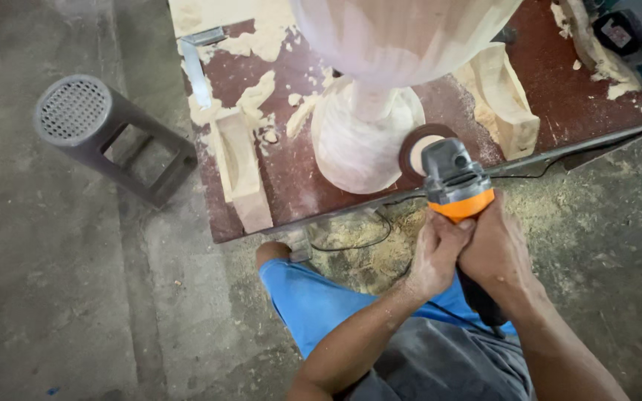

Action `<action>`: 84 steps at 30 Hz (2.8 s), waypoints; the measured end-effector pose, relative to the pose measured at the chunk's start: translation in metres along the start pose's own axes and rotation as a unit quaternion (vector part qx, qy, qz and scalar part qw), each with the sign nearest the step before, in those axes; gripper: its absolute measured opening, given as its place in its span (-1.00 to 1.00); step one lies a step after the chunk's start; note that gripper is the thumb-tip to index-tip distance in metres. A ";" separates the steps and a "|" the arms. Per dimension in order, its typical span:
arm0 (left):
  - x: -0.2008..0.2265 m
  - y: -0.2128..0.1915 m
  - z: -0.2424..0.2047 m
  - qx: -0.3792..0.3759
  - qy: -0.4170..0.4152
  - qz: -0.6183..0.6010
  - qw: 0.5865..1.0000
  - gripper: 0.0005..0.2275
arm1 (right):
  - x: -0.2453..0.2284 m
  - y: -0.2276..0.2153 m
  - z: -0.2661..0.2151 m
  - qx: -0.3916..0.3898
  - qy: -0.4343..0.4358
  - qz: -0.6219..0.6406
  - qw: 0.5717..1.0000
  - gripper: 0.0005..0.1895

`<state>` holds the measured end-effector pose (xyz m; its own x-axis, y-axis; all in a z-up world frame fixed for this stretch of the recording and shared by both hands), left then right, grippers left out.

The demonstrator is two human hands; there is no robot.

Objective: The person uses an angle grinder with a sanding disc to smooth the surface of a large wooden object. They hold the tool with both hands and move it along the curved base of the object, generating wood dust.

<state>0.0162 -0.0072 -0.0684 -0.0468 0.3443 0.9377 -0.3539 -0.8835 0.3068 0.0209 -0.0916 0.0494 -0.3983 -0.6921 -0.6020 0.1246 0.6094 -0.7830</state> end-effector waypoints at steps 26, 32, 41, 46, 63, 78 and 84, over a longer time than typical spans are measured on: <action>0.062 -0.001 0.016 0.126 -0.118 -0.072 0.982 -0.67 | -0.051 -0.018 0.025 -0.157 -0.118 -0.044 0.979 -0.30; 0.082 0.017 0.040 0.064 -0.023 0.003 0.998 -0.70 | -0.041 -0.034 0.035 -0.072 -0.139 0.027 0.987 -0.34; 0.062 0.014 0.008 0.056 -0.021 -0.032 0.998 -0.60 | -0.020 -0.022 0.008 -0.062 -0.118 0.010 0.991 -0.38; 0.045 -0.036 -0.016 0.157 -0.069 -0.040 0.984 -0.37 | -0.048 0.022 -0.006 -0.155 -0.121 -0.048 0.979 -0.41; 0.047 -0.008 0.003 -0.017 -0.055 0.050 0.997 -0.73 | -0.002 0.008 -0.003 -0.015 -0.069 0.047 0.996 -0.29; -0.002 -0.057 -0.036 0.192 0.002 -0.144 0.971 -0.46 | -0.041 0.056 -0.018 -0.124 -0.180 -0.021 0.976 -0.47; -0.040 -0.039 -0.032 0.134 -0.033 -0.077 0.987 -0.53 | 0.001 0.054 -0.009 -0.070 -0.159 0.002 0.985 -0.29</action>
<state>0.0018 0.0241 -0.1235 0.0530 0.4683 0.8820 -0.0912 -0.8773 0.4712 0.0191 -0.0561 0.0081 -0.0902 -0.7624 -0.6408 -0.0100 0.6441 -0.7649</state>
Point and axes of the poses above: each hand's wrist, its own z-axis towards the middle knuckle, its own y-axis out of the palm, x = y × z, the point moved 4 cm from there along z, towards the middle knuckle, and after that the axes turned 7 degrees about z, right-handed, at the moved point
